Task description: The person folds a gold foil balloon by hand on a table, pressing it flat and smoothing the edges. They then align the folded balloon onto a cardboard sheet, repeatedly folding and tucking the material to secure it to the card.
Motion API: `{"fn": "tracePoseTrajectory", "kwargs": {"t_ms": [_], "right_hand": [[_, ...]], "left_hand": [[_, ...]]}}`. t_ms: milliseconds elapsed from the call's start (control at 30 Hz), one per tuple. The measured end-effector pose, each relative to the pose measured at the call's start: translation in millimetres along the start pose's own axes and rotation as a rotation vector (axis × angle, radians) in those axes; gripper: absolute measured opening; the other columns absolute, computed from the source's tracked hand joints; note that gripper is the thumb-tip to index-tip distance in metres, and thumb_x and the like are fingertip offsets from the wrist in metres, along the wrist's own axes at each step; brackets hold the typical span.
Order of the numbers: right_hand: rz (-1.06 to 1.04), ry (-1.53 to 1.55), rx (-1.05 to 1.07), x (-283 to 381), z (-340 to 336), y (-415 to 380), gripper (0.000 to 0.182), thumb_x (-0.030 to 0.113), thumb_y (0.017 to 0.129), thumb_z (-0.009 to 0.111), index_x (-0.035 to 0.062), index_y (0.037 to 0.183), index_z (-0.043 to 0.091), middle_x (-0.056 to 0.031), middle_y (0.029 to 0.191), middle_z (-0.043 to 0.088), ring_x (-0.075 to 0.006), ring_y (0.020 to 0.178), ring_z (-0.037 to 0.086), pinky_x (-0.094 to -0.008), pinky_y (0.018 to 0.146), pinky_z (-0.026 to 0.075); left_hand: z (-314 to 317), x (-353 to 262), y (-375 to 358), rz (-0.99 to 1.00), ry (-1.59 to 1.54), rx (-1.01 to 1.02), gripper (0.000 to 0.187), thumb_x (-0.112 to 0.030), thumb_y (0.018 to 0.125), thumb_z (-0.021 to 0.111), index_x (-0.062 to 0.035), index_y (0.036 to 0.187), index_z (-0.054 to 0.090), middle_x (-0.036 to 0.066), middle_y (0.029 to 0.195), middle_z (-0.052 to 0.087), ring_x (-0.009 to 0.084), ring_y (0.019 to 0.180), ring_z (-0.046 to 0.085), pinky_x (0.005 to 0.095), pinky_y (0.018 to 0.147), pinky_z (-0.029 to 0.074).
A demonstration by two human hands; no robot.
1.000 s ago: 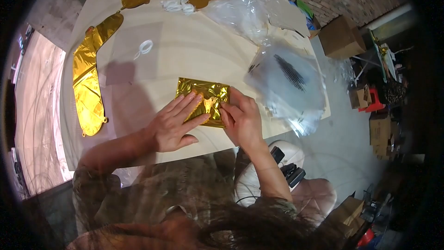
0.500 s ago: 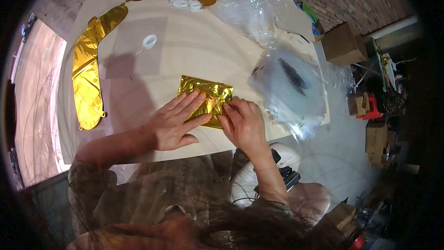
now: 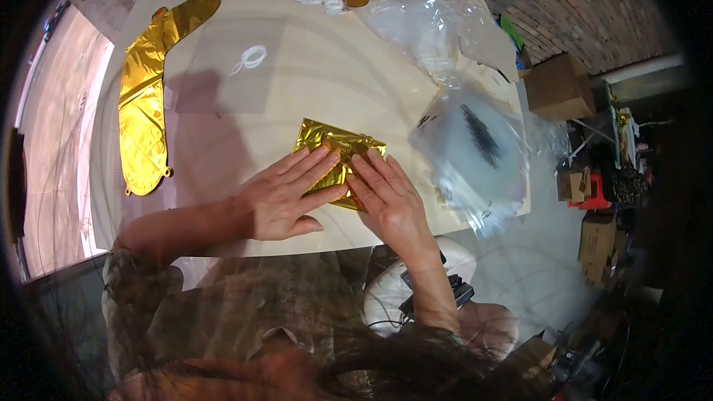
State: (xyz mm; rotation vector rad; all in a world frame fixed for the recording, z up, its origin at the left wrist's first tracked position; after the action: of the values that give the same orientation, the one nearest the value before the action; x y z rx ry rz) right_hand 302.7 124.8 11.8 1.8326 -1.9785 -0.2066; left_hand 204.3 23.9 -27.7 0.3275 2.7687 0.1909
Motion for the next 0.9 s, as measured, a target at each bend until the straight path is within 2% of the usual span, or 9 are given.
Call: {"fn": "tracePoseTrajectory", "kwargs": {"t_ms": [167, 300, 400, 567, 633, 700, 767, 900], "right_hand": [[0.009, 0.019, 0.009, 1, -5, 1, 0.043, 0.005, 0.069, 0.081, 0.0071, 0.111, 0.073, -0.0071, 0.12, 0.067, -0.0294, 0.11, 0.063, -0.0419, 0.096, 0.053], [0.021, 0.049, 0.065, 2, -3, 2, 0.043, 0.005, 0.069, 0.08, 0.0049, 0.112, 0.072, -0.0073, 0.116, 0.067, -0.0288, 0.106, 0.063, -0.0406, 0.091, 0.054], [0.033, 0.059, 0.137, 3, -4, 3, 0.043, 0.007, 0.07, 0.079, 0.0026, 0.112, 0.071, -0.0095, 0.117, 0.066, -0.0301, 0.108, 0.062, -0.0429, 0.095, 0.052], [0.02, 0.039, 0.241, 15, -9, 6, 0.049, 0.011, 0.074, 0.072, 0.0015, 0.122, 0.066, -0.0129, 0.121, 0.063, -0.0337, 0.114, 0.06, -0.0488, 0.11, 0.043], [0.003, -0.003, 0.268, 17, -5, 5, 0.048, 0.01, 0.075, 0.07, -0.0004, 0.122, 0.065, -0.0143, 0.122, 0.062, -0.0337, 0.115, 0.06, -0.0487, 0.11, 0.042], [-0.012, -0.044, 0.289, 19, 1, 4, 0.048, 0.009, 0.077, 0.068, -0.0023, 0.123, 0.064, -0.0156, 0.123, 0.061, -0.0337, 0.116, 0.06, -0.0487, 0.111, 0.041], [-0.1, -0.253, 0.321, 26, 9, 0, 0.043, 0.009, 0.08, 0.065, -0.0068, 0.12, 0.064, -0.0187, 0.122, 0.061, -0.0338, 0.117, 0.06, -0.0485, 0.111, 0.041], [-0.141, -0.321, 0.255, 31, 14, -3, 0.04, 0.009, 0.081, 0.063, -0.0096, 0.116, 0.063, -0.0201, 0.119, 0.061, -0.0333, 0.116, 0.061, -0.0475, 0.11, 0.043]], "left_hand": [[-4, -1, 1, 0.019, -0.011, -0.025, 0.072, -0.049, 0.088, 0.065, -0.0142, 0.149, 0.048, 0.024, 0.161, 0.027, 0.0357, 0.153, 0.017, 0.0466, 0.126, 0.011], [-5, -2, 1, 0.018, -0.015, -0.039, 0.074, -0.049, 0.085, 0.068, -0.0132, 0.148, 0.049, 0.024, 0.161, 0.027, 0.0357, 0.153, 0.019, 0.0462, 0.126, 0.012], [-5, -2, 1, 0.023, -0.017, -0.054, 0.076, -0.049, 0.084, 0.068, -0.0127, 0.148, 0.049, 0.024, 0.161, 0.027, 0.036, 0.153, 0.02, 0.0465, 0.125, 0.013], [-7, -2, 0, 0.031, -0.04, -0.068, 0.076, -0.047, 0.084, 0.07, -0.0123, 0.147, 0.049, 0.024, 0.161, 0.028, 0.037, 0.152, 0.021, 0.0473, 0.125, 0.015], [-6, -2, 1, 0.039, -0.02, -0.051, 0.071, -0.049, 0.088, 0.065, -0.0126, 0.147, 0.05, 0.024, 0.16, 0.03, 0.037, 0.151, 0.024, 0.0479, 0.125, 0.015], [-6, -1, 1, 0.04, -0.014, -0.044, 0.071, -0.049, 0.088, 0.065, -0.0127, 0.147, 0.05, 0.025, 0.159, 0.031, 0.0374, 0.151, 0.025, 0.0481, 0.124, 0.016], [-5, -2, 1, 0.046, -0.004, -0.035, 0.071, -0.048, 0.088, 0.066, -0.0128, 0.146, 0.05, 0.025, 0.159, 0.031, 0.0379, 0.15, 0.026, 0.0483, 0.124, 0.017], [-5, -2, 0, 0.039, -0.048, -0.059, 0.076, -0.044, 0.086, 0.071, -0.0056, 0.147, 0.046, 0.025, 0.16, 0.029, 0.0379, 0.152, 0.022, 0.0474, 0.124, 0.019]]}}
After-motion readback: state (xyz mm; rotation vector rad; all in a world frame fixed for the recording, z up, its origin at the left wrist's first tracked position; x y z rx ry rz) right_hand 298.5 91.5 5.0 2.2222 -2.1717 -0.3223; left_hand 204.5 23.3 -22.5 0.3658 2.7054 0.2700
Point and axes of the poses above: each hand's wrist, its own y-axis towards the middle knuckle, its own z-axis out of the palm, x = y × z, the point moved 8 cm from there along y, towards the middle knuckle
